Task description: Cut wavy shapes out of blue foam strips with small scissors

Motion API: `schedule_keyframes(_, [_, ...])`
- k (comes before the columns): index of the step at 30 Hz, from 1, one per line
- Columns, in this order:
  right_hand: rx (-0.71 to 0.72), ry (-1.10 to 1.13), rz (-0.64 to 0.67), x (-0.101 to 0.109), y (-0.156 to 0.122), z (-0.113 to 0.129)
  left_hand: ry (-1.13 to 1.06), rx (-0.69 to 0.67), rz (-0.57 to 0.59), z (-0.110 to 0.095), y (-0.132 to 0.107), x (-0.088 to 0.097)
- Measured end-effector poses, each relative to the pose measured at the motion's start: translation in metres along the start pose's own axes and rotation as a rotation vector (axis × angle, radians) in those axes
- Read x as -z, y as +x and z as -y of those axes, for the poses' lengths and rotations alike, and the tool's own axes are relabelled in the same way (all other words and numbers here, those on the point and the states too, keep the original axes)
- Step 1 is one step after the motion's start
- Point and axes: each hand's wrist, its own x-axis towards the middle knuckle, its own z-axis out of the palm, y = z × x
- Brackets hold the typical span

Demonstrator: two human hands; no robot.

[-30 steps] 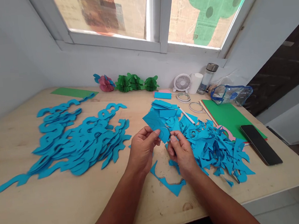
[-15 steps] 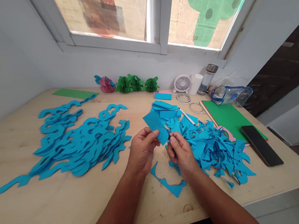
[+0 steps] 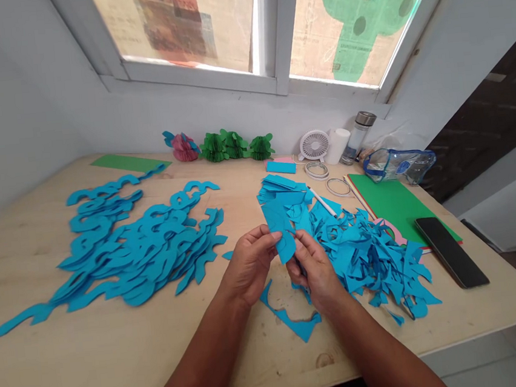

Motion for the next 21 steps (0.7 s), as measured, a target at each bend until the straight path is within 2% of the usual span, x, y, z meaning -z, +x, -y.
schedule_keyframes(4, [0.011, -0.021, -0.029, 0.0, 0.0004, -0.0009, 0.055, -0.015, 0.001, 0.0025, -0.0003, -0.0003])
schedule_keyframes(11, [0.024, -0.062, -0.083, -0.0017, 0.0023, 0.0007, 0.129, -0.056, 0.076, 0.0045, -0.001, -0.0014])
schedule_keyframes(17, [0.033, -0.087, -0.1, -0.002, 0.0028, 0.0021, 0.194, -0.095, 0.051, 0.0022, -0.0013, -0.0012])
schedule_keyframes(21, [0.021, -0.078, -0.096, -0.0016, 0.0033, 0.0011, 0.188, -0.145, -0.054, 0.0022, 0.0007, 0.0012])
